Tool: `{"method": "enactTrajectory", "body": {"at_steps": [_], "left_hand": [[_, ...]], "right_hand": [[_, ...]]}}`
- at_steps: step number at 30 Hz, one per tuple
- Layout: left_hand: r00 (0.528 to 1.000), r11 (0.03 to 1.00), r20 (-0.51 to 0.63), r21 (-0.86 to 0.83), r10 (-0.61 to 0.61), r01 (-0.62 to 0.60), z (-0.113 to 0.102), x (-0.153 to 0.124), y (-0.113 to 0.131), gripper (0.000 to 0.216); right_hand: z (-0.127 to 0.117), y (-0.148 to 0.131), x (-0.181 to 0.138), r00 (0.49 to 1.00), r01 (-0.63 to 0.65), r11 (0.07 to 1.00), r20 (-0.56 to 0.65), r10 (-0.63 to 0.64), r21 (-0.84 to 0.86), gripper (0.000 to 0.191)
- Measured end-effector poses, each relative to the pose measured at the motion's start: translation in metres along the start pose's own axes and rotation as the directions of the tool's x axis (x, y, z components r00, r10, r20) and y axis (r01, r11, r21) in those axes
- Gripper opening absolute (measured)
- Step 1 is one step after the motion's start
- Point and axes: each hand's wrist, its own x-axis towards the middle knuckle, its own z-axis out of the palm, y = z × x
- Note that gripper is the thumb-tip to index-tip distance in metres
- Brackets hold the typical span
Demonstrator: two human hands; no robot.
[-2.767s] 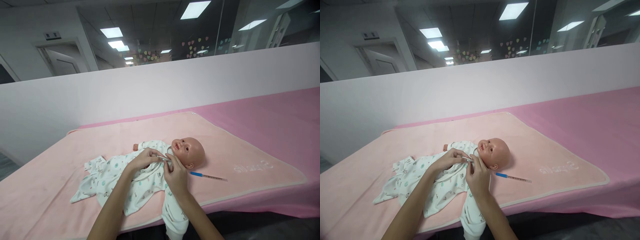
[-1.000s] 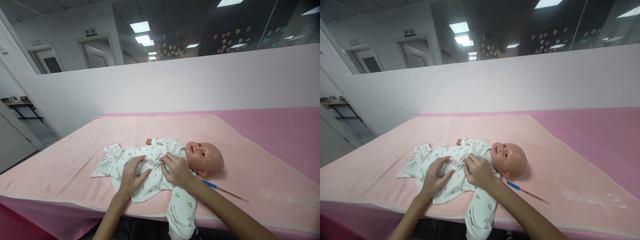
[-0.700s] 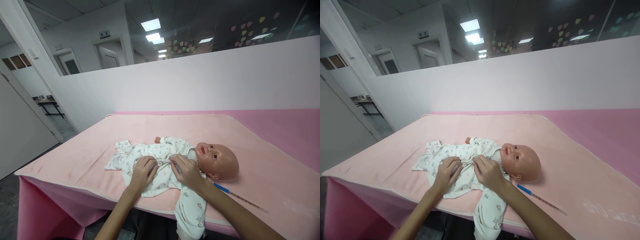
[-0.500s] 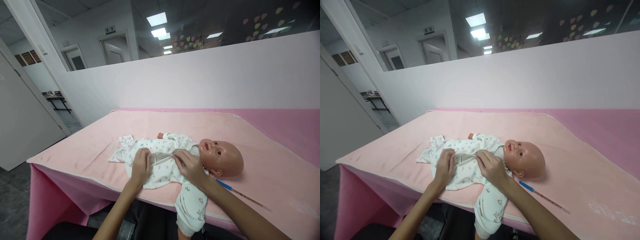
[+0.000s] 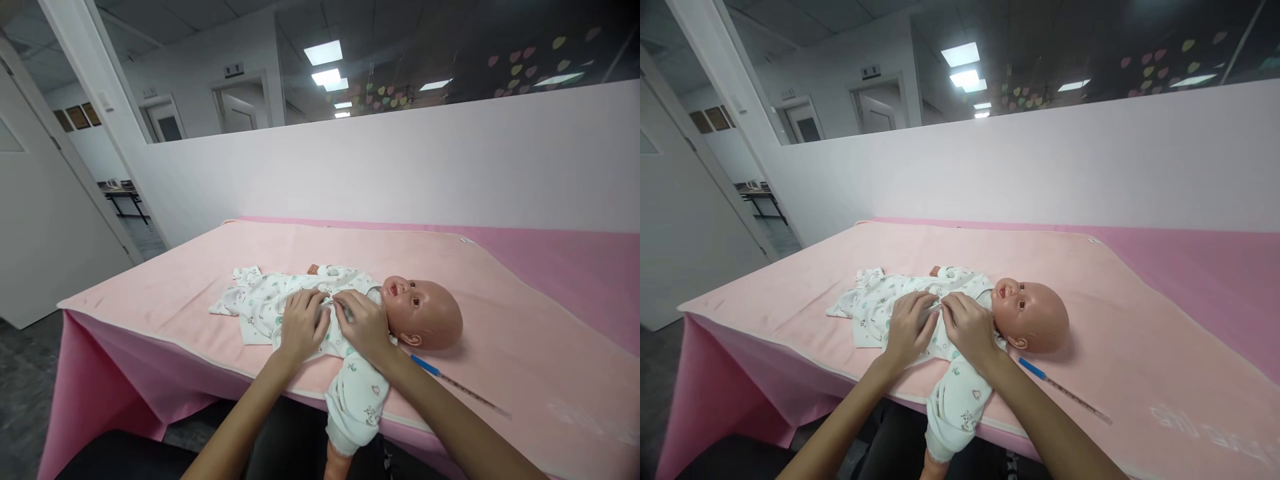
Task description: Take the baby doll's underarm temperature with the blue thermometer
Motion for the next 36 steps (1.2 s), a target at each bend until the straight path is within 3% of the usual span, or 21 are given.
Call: {"method": "enactTrajectory", "body": {"at_steps": [4, 11, 19, 36], "left_hand": [[0.996, 0.998, 0.075, 0.038, -0.052, 0.049, 0.0096, 0.0036, 0.0061, 0.024], [0.996, 0.997, 0.047, -0.009, -0.078, 0.078, 0.0095, 0.0013, 0.0063, 0.021], [0.995, 0.999, 0.092, 0.012, -0.042, 0.041, 0.0096, 0.0024, 0.0072, 0.018], [0.998, 0.990, 0.011, -0.132, -0.054, 0.055, 0.0106, -0.0020, 0.0054, 0.011]], "right_hand": [[0.0011, 0.0016, -0.0013, 0.998, -0.058, 0.997, 0.021, 0.059, -0.047, 0.016], [0.0008, 0.0039, -0.0032, 0.997, -0.047, 0.998, 0.067, 0.049, -0.039, 0.021], [0.0006, 0.0023, -0.0037, 0.996, -0.031, 0.998, 0.076, 0.035, -0.053, 0.020], [-0.0003, 0.0025, -0.0028, 0.996, -0.039, 0.998, 0.084, 0.042, -0.040, 0.017]]}}
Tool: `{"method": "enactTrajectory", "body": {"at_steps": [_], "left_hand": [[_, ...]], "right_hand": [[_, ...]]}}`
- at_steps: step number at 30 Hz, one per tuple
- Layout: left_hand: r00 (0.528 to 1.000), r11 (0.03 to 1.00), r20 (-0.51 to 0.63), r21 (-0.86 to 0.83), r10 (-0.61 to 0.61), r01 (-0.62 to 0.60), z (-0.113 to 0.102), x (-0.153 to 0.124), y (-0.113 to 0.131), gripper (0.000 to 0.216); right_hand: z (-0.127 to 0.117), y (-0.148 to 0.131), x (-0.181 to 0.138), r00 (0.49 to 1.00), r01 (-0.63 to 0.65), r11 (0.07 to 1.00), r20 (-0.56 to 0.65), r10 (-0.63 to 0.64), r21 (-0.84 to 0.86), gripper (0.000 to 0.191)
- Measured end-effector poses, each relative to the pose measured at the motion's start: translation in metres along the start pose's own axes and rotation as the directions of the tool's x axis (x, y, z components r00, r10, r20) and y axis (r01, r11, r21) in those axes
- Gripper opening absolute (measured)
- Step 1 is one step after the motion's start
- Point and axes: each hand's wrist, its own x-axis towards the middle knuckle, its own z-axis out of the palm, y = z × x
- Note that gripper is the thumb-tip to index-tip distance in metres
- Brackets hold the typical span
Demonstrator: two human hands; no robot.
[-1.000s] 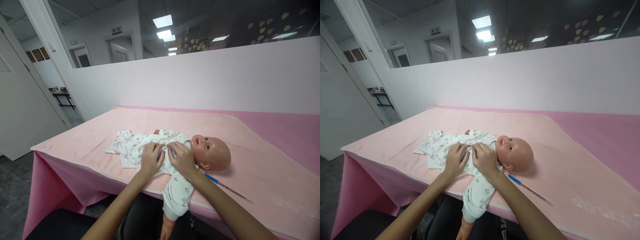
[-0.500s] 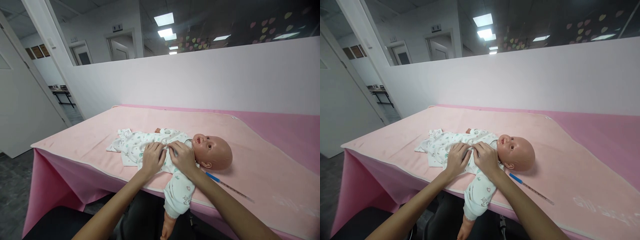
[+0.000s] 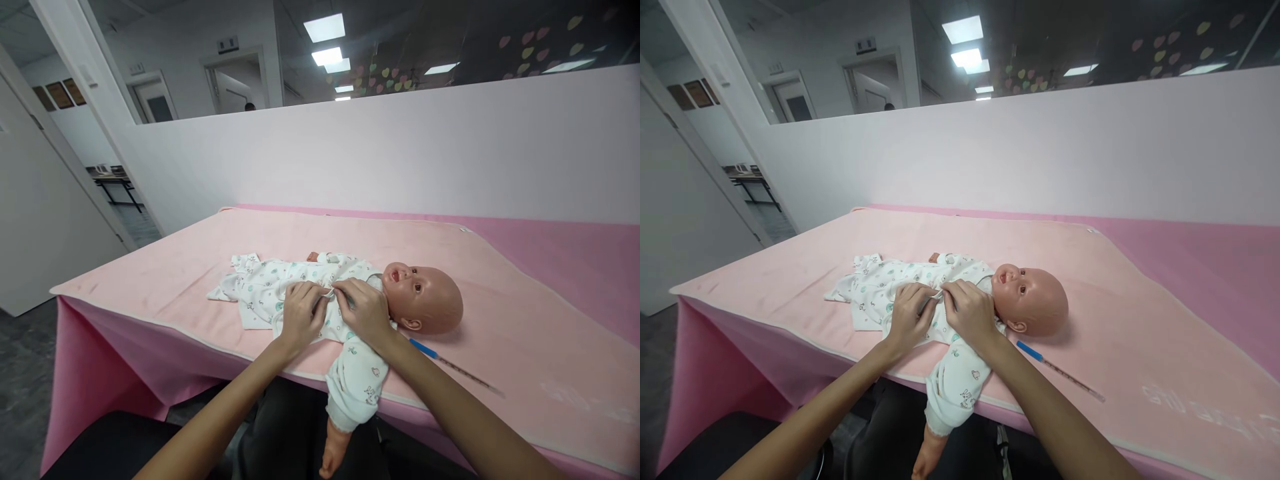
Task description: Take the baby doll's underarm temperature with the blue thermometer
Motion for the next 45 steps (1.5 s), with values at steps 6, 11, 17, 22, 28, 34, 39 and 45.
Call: {"method": "enactTrajectory", "body": {"at_steps": [6, 11, 17, 22, 28, 34, 39, 45], "left_hand": [[0.999, 0.999, -0.010, -0.028, -0.036, 0.035, 0.000, 0.000, -0.001, 0.011], [0.997, 0.996, -0.027, -0.059, -0.072, 0.070, 0.001, 0.001, -0.001, 0.013], [0.996, 0.994, -0.025, -0.062, -0.086, 0.085, -0.004, 0.000, 0.004, 0.009], [0.974, 0.994, -0.212, 0.042, -0.085, 0.096, -0.007, -0.005, 0.008, 0.015], [0.986, 0.977, -0.117, 0.161, -0.123, 0.141, 0.000, 0.002, 0.010, 0.017], [0.978, 0.963, -0.064, 0.173, -0.201, 0.209, -0.007, 0.002, 0.007, 0.013], [0.920, 0.918, -0.041, 0.064, -0.389, 0.391, -0.023, -0.007, -0.007, 0.010], [0.882, 0.879, 0.023, -0.075, -0.470, 0.470, -0.025, -0.012, -0.013, 0.026]], "right_hand": [[0.001, 0.001, 0.000, 1.000, 0.014, 1.000, 0.015, -0.014, -0.009, 0.017], [0.001, 0.001, -0.001, 1.000, 0.016, 1.000, 0.023, -0.015, -0.016, 0.017], [0.001, 0.000, -0.001, 1.000, 0.004, 1.000, 0.013, -0.004, -0.016, 0.019], [0.002, 0.000, 0.000, 1.000, -0.028, 0.998, 0.006, 0.028, -0.054, 0.019], [0.003, 0.000, -0.001, 0.999, -0.030, 0.996, 0.008, 0.031, -0.085, 0.019], [0.002, -0.001, -0.002, 0.999, -0.050, 0.994, -0.010, 0.049, -0.094, 0.019], [0.001, 0.003, -0.003, 0.997, -0.071, 0.990, -0.010, 0.070, -0.123, 0.021], [0.003, -0.006, 0.000, 0.987, 0.161, 0.954, 0.058, -0.151, -0.254, 0.028]]}}
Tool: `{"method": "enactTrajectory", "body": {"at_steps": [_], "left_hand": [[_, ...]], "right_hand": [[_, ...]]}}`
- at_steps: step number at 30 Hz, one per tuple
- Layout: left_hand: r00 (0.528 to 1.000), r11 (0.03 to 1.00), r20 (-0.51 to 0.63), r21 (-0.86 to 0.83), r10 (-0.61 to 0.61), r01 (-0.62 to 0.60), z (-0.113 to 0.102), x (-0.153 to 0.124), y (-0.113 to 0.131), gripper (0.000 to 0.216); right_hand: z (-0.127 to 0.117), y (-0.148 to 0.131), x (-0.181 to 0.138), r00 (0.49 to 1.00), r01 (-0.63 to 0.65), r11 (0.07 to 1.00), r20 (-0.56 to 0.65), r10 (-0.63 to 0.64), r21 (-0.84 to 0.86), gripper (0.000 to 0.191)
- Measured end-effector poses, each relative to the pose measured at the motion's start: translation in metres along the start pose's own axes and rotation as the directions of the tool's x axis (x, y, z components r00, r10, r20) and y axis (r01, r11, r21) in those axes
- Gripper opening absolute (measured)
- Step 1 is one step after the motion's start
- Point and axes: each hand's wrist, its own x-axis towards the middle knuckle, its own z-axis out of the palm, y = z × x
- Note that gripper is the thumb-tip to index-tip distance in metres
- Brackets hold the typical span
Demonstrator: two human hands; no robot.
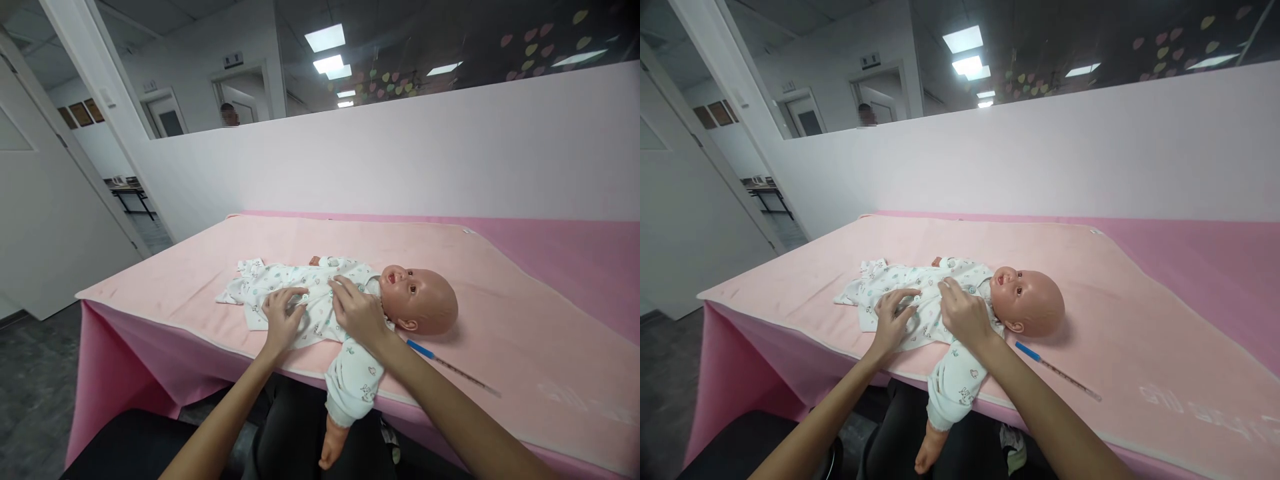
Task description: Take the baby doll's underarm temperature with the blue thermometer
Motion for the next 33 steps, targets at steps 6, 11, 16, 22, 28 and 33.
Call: {"method": "enactTrajectory", "body": {"at_steps": [6, 11, 16, 22, 28, 33], "left_hand": [[0.998, 0.998, -0.046, -0.048, -0.033, 0.031, 0.001, 0.000, -0.004, 0.031], [1.000, 0.999, -0.026, -0.035, 0.004, -0.004, 0.000, 0.000, -0.004, 0.027], [0.999, 0.999, -0.015, -0.004, 0.040, -0.040, 0.000, -0.001, 0.000, 0.021], [0.998, 0.993, 0.006, 0.094, 0.070, -0.070, 0.003, -0.003, 0.004, 0.021], [0.997, 0.986, 0.025, 0.149, 0.078, -0.081, 0.004, -0.003, 0.003, 0.021], [0.982, 0.970, 0.145, 0.189, 0.124, -0.151, -0.004, -0.002, 0.000, 0.020]], "right_hand": [[0.004, -0.022, 0.018, 0.966, 0.109, 0.994, 0.232, -0.113, 0.031, 0.020], [0.010, -0.020, 0.014, 0.983, 0.049, 0.992, 0.169, -0.068, 0.112, 0.022], [0.011, -0.018, 0.009, 0.993, 0.012, 0.992, 0.119, -0.027, 0.122, 0.025], [0.014, -0.017, 0.007, 0.995, 0.014, 0.991, 0.091, -0.026, 0.131, 0.024], [0.016, -0.016, 0.006, 0.997, 0.021, 0.990, 0.073, -0.032, 0.139, 0.022], [0.016, -0.017, 0.006, 0.997, 0.017, 0.992, 0.071, -0.026, 0.127, 0.024]]}}
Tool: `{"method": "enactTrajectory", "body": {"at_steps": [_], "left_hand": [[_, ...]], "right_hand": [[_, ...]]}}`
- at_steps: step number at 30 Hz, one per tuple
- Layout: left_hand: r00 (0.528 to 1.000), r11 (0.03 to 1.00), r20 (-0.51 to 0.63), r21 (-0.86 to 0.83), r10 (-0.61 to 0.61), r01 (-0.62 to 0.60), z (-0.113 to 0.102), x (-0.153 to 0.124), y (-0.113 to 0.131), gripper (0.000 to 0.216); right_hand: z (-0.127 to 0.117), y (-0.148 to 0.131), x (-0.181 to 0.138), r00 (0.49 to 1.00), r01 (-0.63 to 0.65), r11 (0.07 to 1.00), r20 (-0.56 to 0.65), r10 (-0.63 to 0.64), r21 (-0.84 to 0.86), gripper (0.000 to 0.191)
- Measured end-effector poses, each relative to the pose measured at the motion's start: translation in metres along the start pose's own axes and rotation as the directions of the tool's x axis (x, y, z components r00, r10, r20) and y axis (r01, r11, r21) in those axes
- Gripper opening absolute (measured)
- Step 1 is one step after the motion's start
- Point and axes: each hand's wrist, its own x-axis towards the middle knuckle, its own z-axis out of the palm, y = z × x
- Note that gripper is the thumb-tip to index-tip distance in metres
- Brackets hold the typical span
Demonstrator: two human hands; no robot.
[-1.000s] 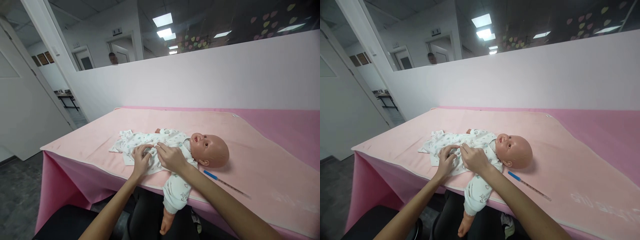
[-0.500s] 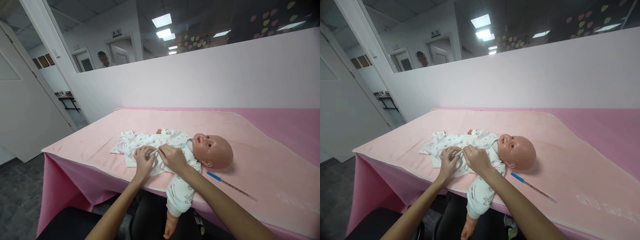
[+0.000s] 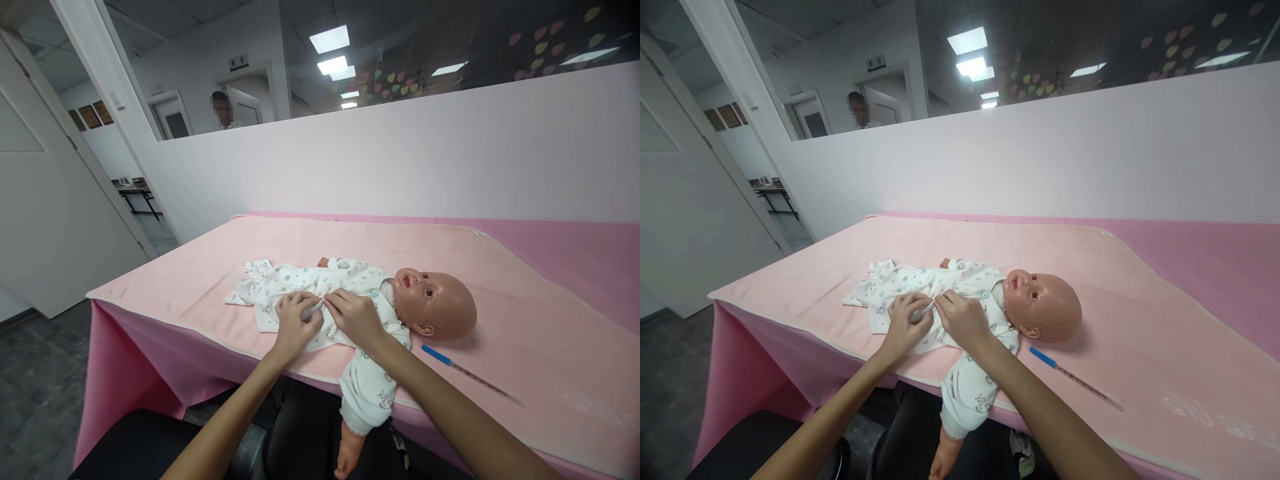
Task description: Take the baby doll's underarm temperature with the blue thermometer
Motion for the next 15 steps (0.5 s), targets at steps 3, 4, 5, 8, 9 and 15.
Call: {"method": "enactTrajectory", "body": {"at_steps": [3, 4, 5, 8, 9, 15], "left_hand": [[0.995, 0.995, 0.046, 0.050, 0.088, -0.091, -0.0033, 0.0010, -0.0045, 0.023], [0.992, 0.990, 0.049, 0.073, 0.118, -0.121, -0.0035, 0.0017, -0.0057, 0.023], [0.988, 0.984, 0.048, 0.098, 0.146, -0.150, -0.0031, 0.0025, -0.0067, 0.023], [0.976, 0.962, 0.041, 0.165, 0.213, -0.217, -0.0006, 0.0050, -0.0081, 0.023], [0.973, 0.956, 0.042, 0.179, 0.228, -0.232, 0.0001, 0.0056, -0.0083, 0.023], [0.971, 0.960, 0.027, 0.148, 0.236, -0.238, -0.0019, 0.0051, -0.0081, 0.024]], "right_hand": [[0.0011, 0.0005, -0.0004, 1.000, 0.001, 1.000, 0.000, -0.001, -0.005, 0.024], [0.0016, 0.0007, -0.0005, 1.000, 0.000, 1.000, 0.000, 0.000, -0.008, 0.023], [0.0020, 0.0008, -0.0006, 1.000, -0.002, 1.000, 0.001, 0.002, -0.013, 0.023], [0.0028, 0.0010, -0.0006, 1.000, -0.003, 1.000, 0.001, 0.003, -0.027, 0.023], [0.0028, 0.0009, -0.0005, 1.000, -0.002, 1.000, 0.000, 0.002, -0.029, 0.024], [0.0014, -0.0003, 0.0001, 1.000, -0.011, 0.999, -0.013, 0.010, -0.030, 0.024]]}}
